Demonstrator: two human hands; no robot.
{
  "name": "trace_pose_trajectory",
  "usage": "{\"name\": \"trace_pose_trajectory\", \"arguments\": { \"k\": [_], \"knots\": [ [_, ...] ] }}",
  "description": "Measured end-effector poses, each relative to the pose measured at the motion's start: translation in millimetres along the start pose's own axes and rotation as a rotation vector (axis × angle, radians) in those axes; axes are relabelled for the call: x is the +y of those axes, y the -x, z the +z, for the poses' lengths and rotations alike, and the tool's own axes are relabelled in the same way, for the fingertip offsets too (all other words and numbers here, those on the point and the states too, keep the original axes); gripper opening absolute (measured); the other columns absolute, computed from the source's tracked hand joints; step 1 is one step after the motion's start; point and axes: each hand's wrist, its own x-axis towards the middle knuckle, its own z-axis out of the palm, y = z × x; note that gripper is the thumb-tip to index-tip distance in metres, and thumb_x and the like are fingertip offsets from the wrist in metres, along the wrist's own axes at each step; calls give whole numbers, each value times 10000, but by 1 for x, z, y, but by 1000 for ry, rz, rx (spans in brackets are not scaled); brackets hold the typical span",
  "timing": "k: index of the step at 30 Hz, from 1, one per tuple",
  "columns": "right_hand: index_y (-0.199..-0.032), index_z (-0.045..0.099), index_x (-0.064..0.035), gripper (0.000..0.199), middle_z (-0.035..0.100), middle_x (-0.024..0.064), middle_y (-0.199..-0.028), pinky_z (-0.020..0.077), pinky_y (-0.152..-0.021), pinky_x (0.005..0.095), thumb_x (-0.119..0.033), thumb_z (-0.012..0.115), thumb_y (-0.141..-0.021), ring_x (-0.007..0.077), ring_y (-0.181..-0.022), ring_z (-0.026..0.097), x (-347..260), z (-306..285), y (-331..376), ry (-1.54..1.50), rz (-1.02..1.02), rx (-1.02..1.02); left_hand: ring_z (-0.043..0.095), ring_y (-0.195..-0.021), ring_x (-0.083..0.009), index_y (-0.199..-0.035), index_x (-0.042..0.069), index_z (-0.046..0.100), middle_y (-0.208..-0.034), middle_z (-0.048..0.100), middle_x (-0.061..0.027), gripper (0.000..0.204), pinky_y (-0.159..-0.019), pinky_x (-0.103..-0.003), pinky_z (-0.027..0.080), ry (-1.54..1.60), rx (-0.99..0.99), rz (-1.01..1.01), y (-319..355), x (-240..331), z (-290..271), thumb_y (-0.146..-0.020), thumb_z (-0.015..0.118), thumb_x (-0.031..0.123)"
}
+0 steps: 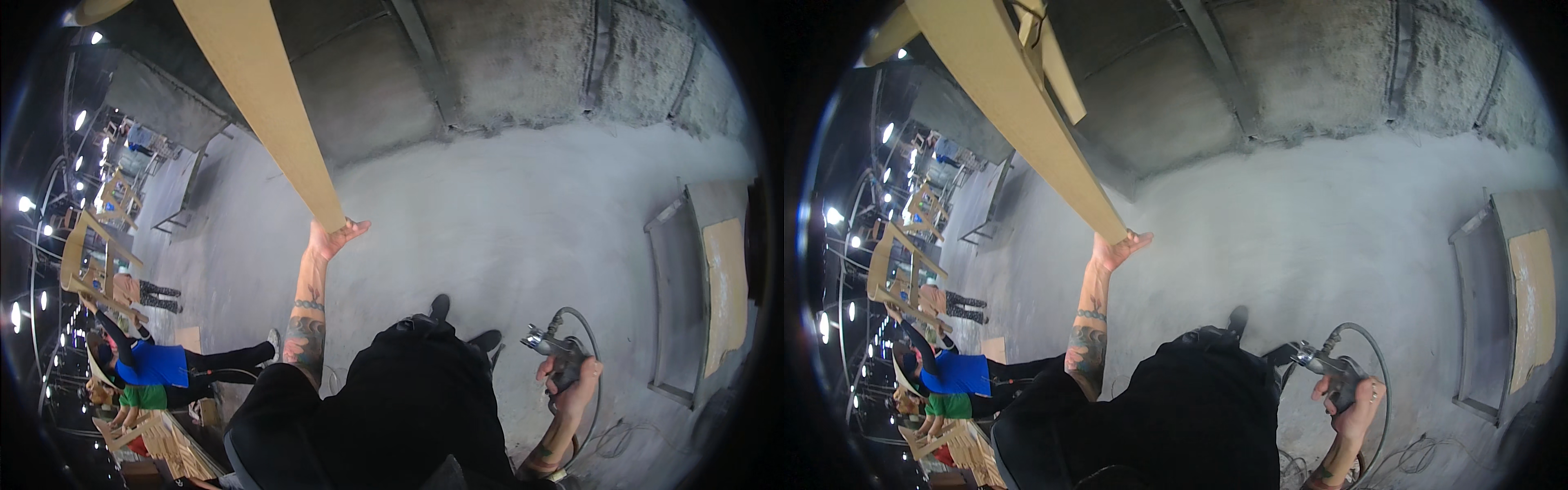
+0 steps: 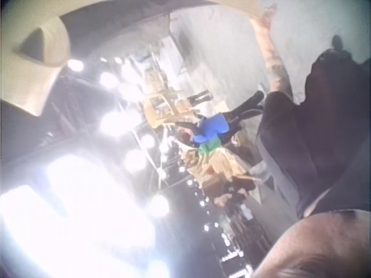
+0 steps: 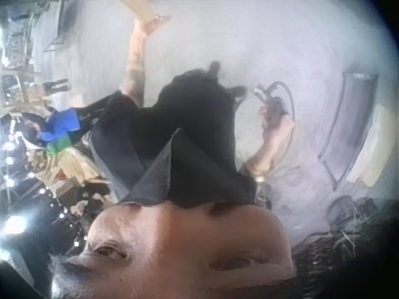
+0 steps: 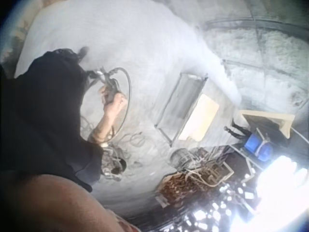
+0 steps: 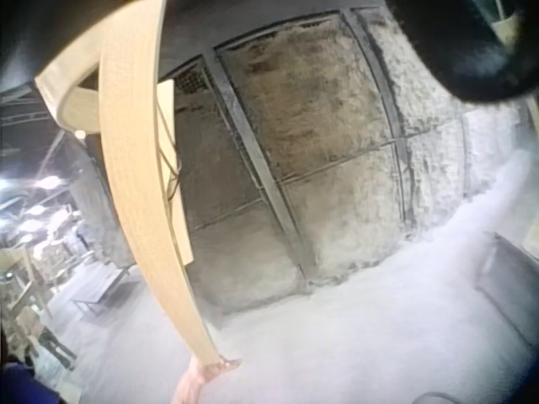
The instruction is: The person uses a spray gun to apply a light-colored finish to a wooden chair frame suspended from hooks. They rotate the chair by hand to coat all sides, then hand it off to a coworker and receive another chair to repeat the process.
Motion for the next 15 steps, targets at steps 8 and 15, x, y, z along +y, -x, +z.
{"name": "trace_pose_trajectory", "arguments": {
  "k": [8, 15],
  "knots": [
    [-1161, 644, 69, 969, 684, 205, -730, 275, -348, 262, -834, 361, -947, 223, -449, 548, -2, 1, -3, -420, -69, 33, 688, -973, -531, -856, -55, 627, -680, 643, -226, 713, -1038, -641, 502, 20, 18, -66, -7, -2, -19, -1083, 215, 481],
    [-1271, 660, -73, 877, 645, 167, -755, 289, -332, 282, -831, 357, -951, 244, -450, 545, -28, -12, 5, -570, -482, -99, 643, -1093, -535, -865, -79, 611, -746, 633, -258, 755, -1059, -650, 484, 60, 15, -142, -1, 4, 0, -1076, 190, 511]
  ]
}}
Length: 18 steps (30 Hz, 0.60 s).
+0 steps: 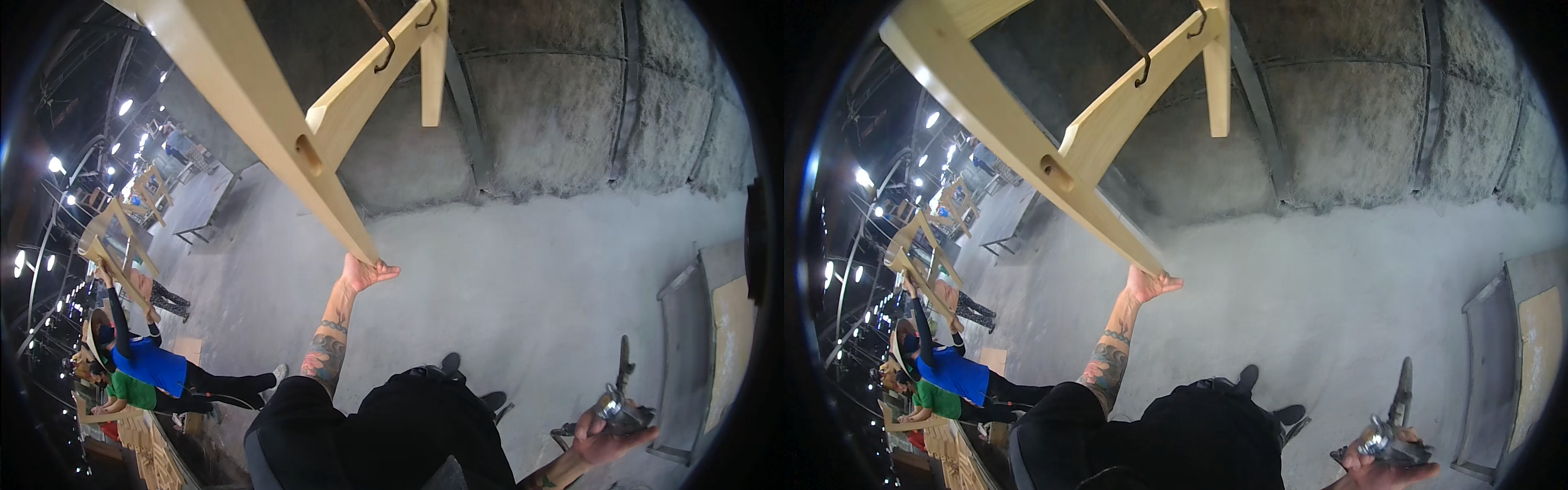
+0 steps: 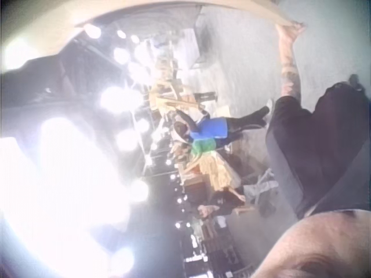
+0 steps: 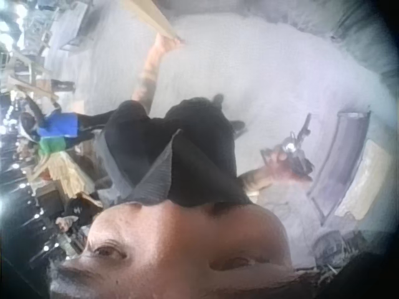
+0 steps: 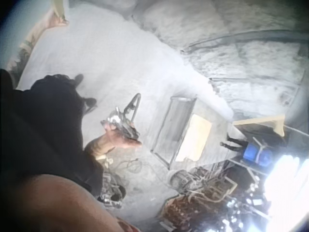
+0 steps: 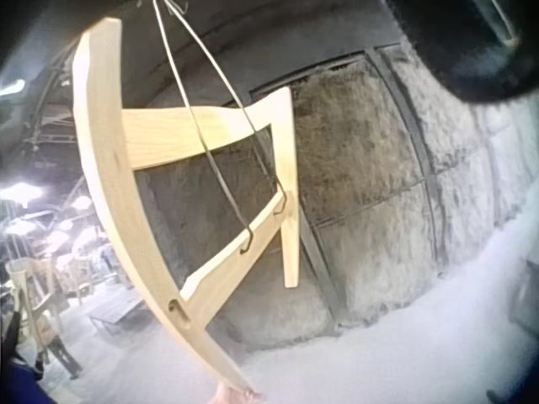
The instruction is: The person uses a spray gun to apply a light-colored finish to a wooden chair frame suspended from hooks. They rotate the chair by hand to coat all sides, then hand it off to a coworker and receive another chair to repeat the process.
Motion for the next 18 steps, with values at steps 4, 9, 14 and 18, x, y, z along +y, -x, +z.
{"name": "trace_pose_trajectory", "arguments": {
  "k": [4, 9, 14, 18],
  "knots": [
    [-1238, 631, 45, 931, 693, 254, -798, 300, -337, 283, -813, 416, -948, 280, -516, 619, 32, 23, 14, 241, 100, 51, 563, -1247, -506, -774, -51, 589, -903, 633, -249, 713, -1135, -644, 426, 431, 229, 269, -2, -6, 26, -1086, 237, 485],
    [-1178, 581, 132, 851, 677, 275, -831, 419, -342, 300, -689, 419, -1026, 290, -552, 654, 73, 60, 43, 377, -273, -62, 521, -1337, -472, -701, 0, 574, -937, 649, -207, 633, -1198, -639, 363, 648, 56, 289, -1, -7, 32, -1101, 311, 415],
    [-1035, 618, 150, 836, 680, 242, -822, 415, -377, 287, -664, 427, -1041, 233, -530, 620, 72, 46, 46, 478, 48, -49, 521, -1348, -479, -664, 15, 573, -906, 660, -202, 598, -1231, -638, 323, 552, 29, 232, 2, -7, 32, -1100, 335, 347],
    [-1082, 610, 109, 848, 674, 191, -771, 345, -400, 247, -712, 406, -1021, 209, -492, 579, 69, 25, 47, 765, 368, -149, 536, -1322, -495, -670, 13, 572, -906, 663, -217, 586, -1211, -645, 351, 463, 82, 180, -8, -11, 18, -1102, 341, 335]
  ]
}}
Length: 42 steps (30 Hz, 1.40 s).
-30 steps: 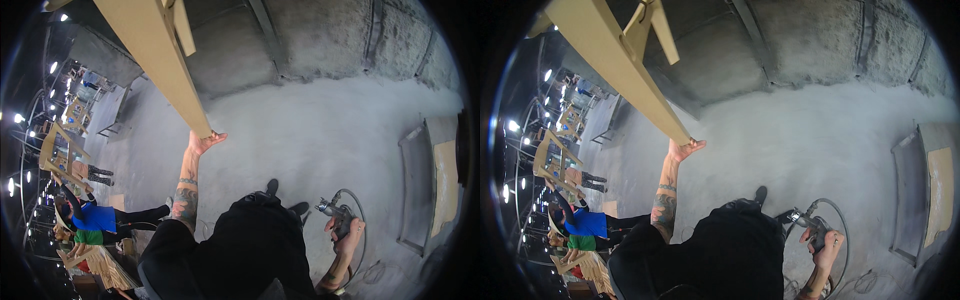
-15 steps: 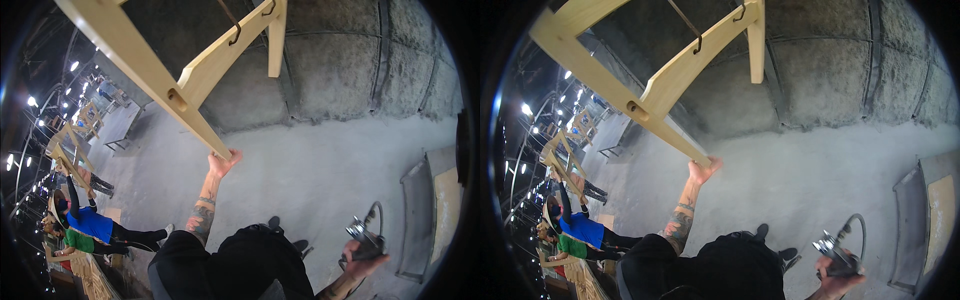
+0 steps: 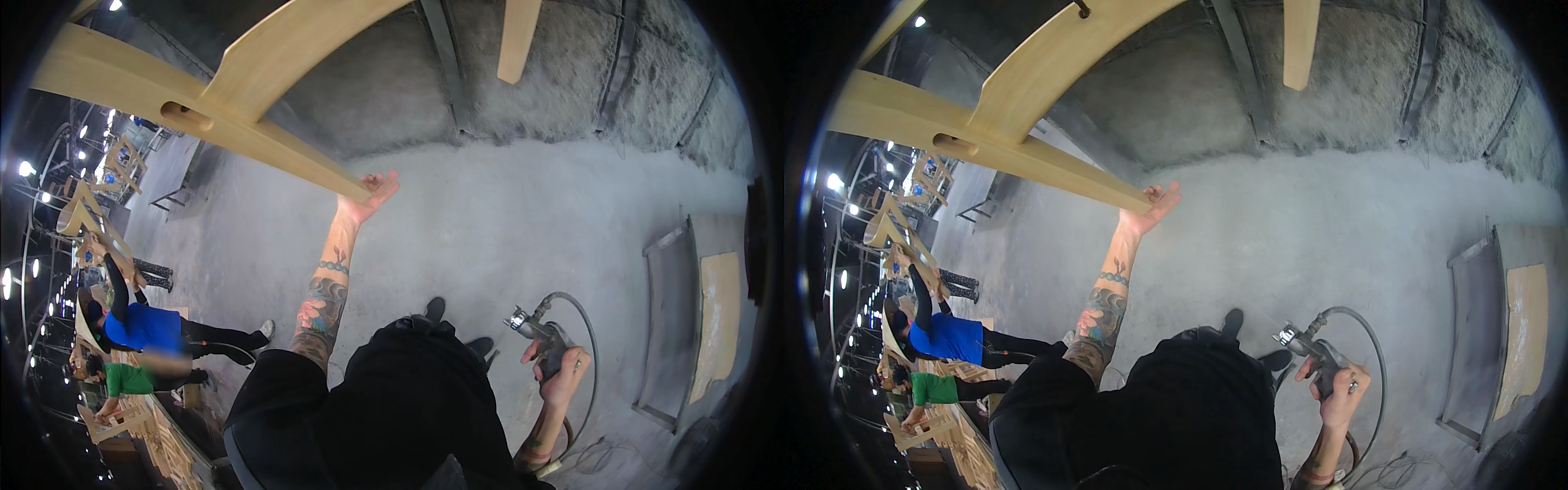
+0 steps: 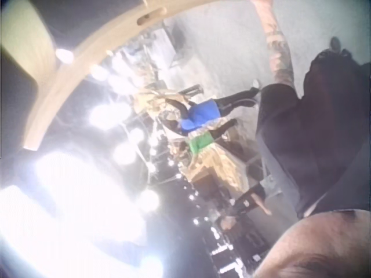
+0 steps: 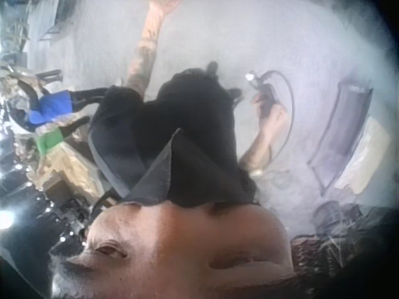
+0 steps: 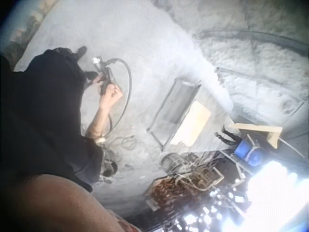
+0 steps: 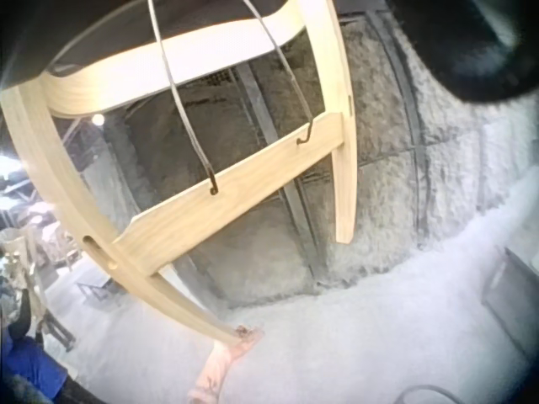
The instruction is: The person uses a spray gun to apply a light-colored finish to a wooden chair frame suspended from hooks. They rotate the chair by hand to coat all sides, then hand it off to a coworker and receive another chair to repeat the process.
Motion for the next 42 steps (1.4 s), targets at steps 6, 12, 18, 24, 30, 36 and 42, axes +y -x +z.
{"name": "trace_pose_trajectory", "arguments": {
  "k": [6, 12, 18, 24, 30, 36, 42],
  "knots": [
    [-1203, 647, 34, 828, 683, 191, -788, 376, -360, 275, -739, 442, -989, 213, -516, 595, -13, -6, 11, -661, 33, 105, 501, -1334, -499, -898, -48, 560, -1332, 552, -332, 380, -909, -472, 587, -104, -29, -74, -28, 9, -46, -1022, 521, 309],
    [-1286, 613, -92, 869, 579, 238, -1135, 465, -578, 474, -787, 660, -766, 414, -944, 537, -69, -4, -11, -720, -287, 260, 492, -1312, -553, -951, -43, 505, -859, 541, -169, 570, -1136, -692, 379, -49, 2, -77, -27, 9, -47, -1066, 420, 509],
    [-1238, 673, -73, 864, 682, 158, -802, 419, -347, 317, -830, 379, -944, 194, -539, 599, -98, 8, -30, -715, -717, 39, 540, -1265, -531, -774, -8, 480, -734, 477, -144, 703, -1058, -680, 481, -105, 37, -152, -24, 11, -36, -1076, 316, 605],
    [-1180, 644, -2, 1042, 658, 197, -743, 355, -418, 329, -921, 251, -887, 312, -535, 600, 15, -3, -19, -898, -26, 140, 544, -1278, -447, -704, 70, 484, -719, 530, -93, 536, -1159, -650, 407, -69, -90, -197, 25, -30, -47, -1093, 438, 436],
    [-934, 659, 46, 1109, 620, 142, -657, 389, -385, 338, -959, 196, -853, 274, -442, 550, 108, 25, 6, -1093, 78, 27, 672, -1108, -348, -632, 137, 490, -618, 519, -16, 507, -1222, -598, 325, -117, -3, -251, 135, -111, -6, -1070, 509, 392],
    [-926, 617, 11, 1045, 561, 115, -602, 336, -337, 332, -933, 172, -884, 235, -401, 495, 107, 3, -18, -1474, 71, 160, 713, -1055, -288, -609, 152, 551, -600, 560, 14, 490, -1253, -566, 286, -150, 32, -425, 211, -169, 29, -1052, 563, 360],
    [-1053, 588, -85, 779, 520, 68, -628, 286, -289, 285, -797, 278, -996, 227, -419, 513, 92, -35, -77, -1394, 35, 613, 700, -1106, -283, -582, 148, 561, -601, 582, 11, 519, -1270, -556, 257, -247, 28, -547, 242, -195, 56, -1057, 571, 358]
  ]
}}
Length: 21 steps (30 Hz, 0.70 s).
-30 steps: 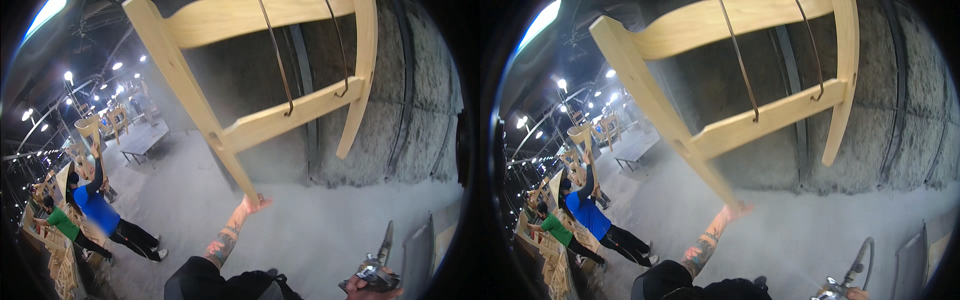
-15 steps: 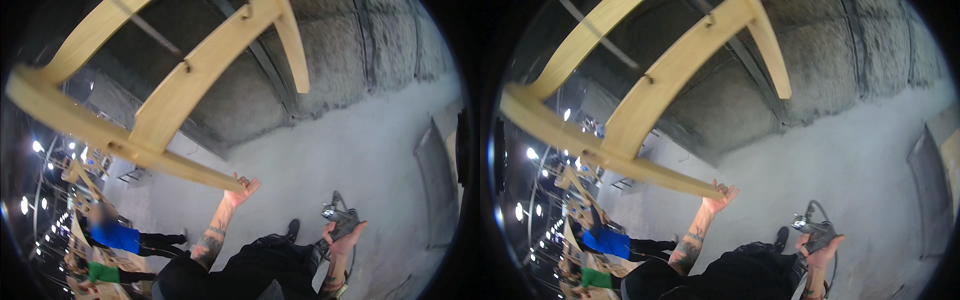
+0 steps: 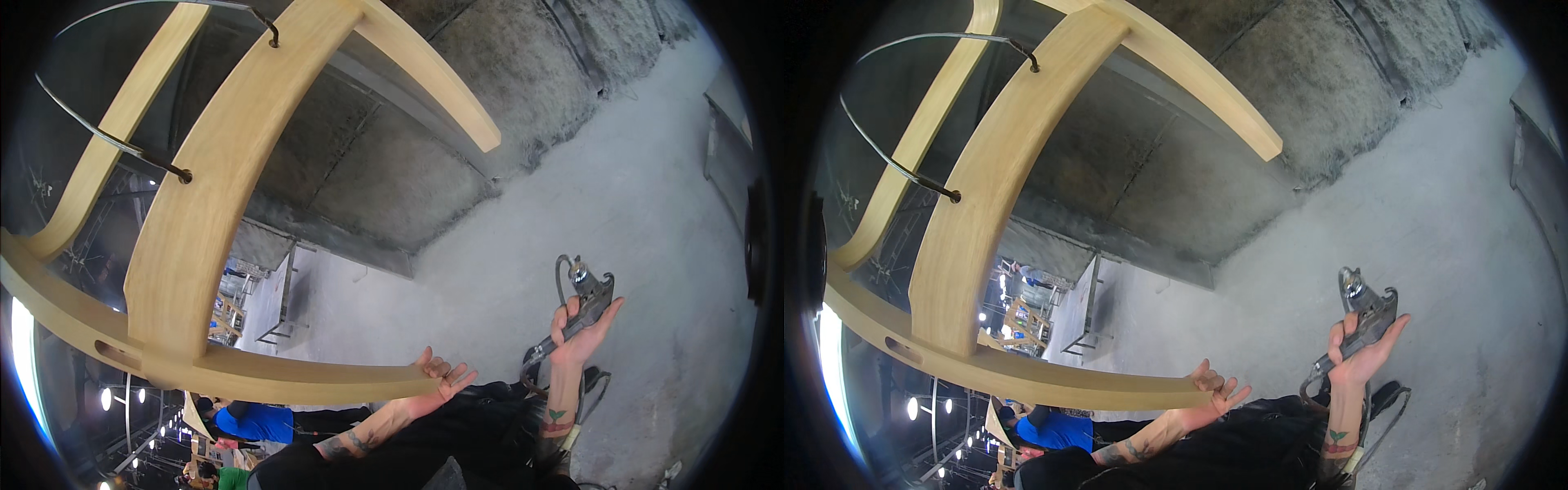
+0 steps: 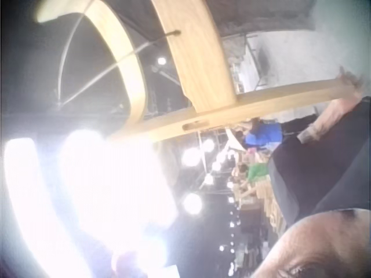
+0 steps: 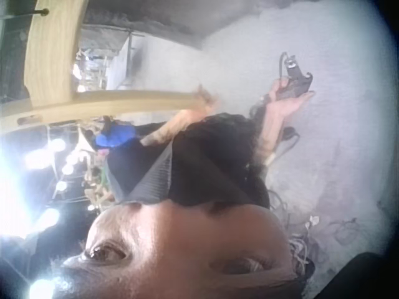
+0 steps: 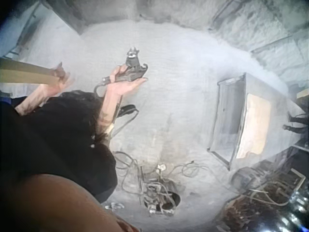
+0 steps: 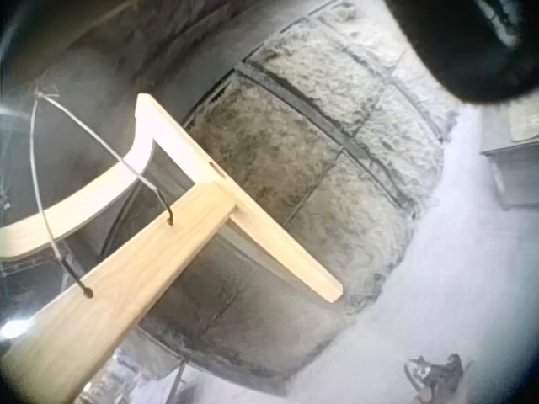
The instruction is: The person uses a spray gun to apply a light-colored finish to a wooden chair frame suspended from hooks. They rotate the chair by hand to coat all sides, then hand it off to a coworker and receive another chair to repeat the process.
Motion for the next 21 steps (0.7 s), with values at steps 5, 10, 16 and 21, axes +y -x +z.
{"name": "trace_pose_trajectory", "arguments": {
  "k": [5, 10, 16, 21],
  "knots": [
    [-1094, 595, -71, 814, 552, 85, -660, 310, -313, 289, -821, 300, -974, 243, -429, 515, -4, -4, 12, -8, 25, -70, 657, -1095, -306, -567, 142, 534, -588, 570, -5, 551, -1276, -561, 253, 18, 46, -56, 0, 5, 13, -1070, 546, 364],
    [-1290, 610, -35, 988, 607, 142, -717, 362, -368, 320, -872, 219, -939, 287, -523, 559, -35, 14, 20, 146, -103, -733, 632, -1066, -319, -565, 128, 514, -588, 561, -30, 589, -1278, -571, 259, 38, -16, -43, -8, 12, 9, -1095, 484, 383],
    [-1299, 586, 46, 963, 659, 158, -856, 361, -466, 222, -804, 251, -994, 198, -661, 621, -116, 164, -8, 477, -818, -686, 645, -1115, -336, -595, 113, 532, -614, 563, -38, 588, -1287, -584, 250, 43, -55, -27, -15, 15, -6, -1111, 433, 376],
    [-1280, 577, 109, 1023, 683, 148, -872, 362, -479, 217, -814, 245, -987, 179, -727, 659, -126, 244, 11, 779, -929, -896, 637, -1136, -352, -617, 101, 547, -650, 573, -49, 557, -1286, -600, 246, 103, -145, -43, -22, 17, -22, -1097, 473, 375]
  ]
}}
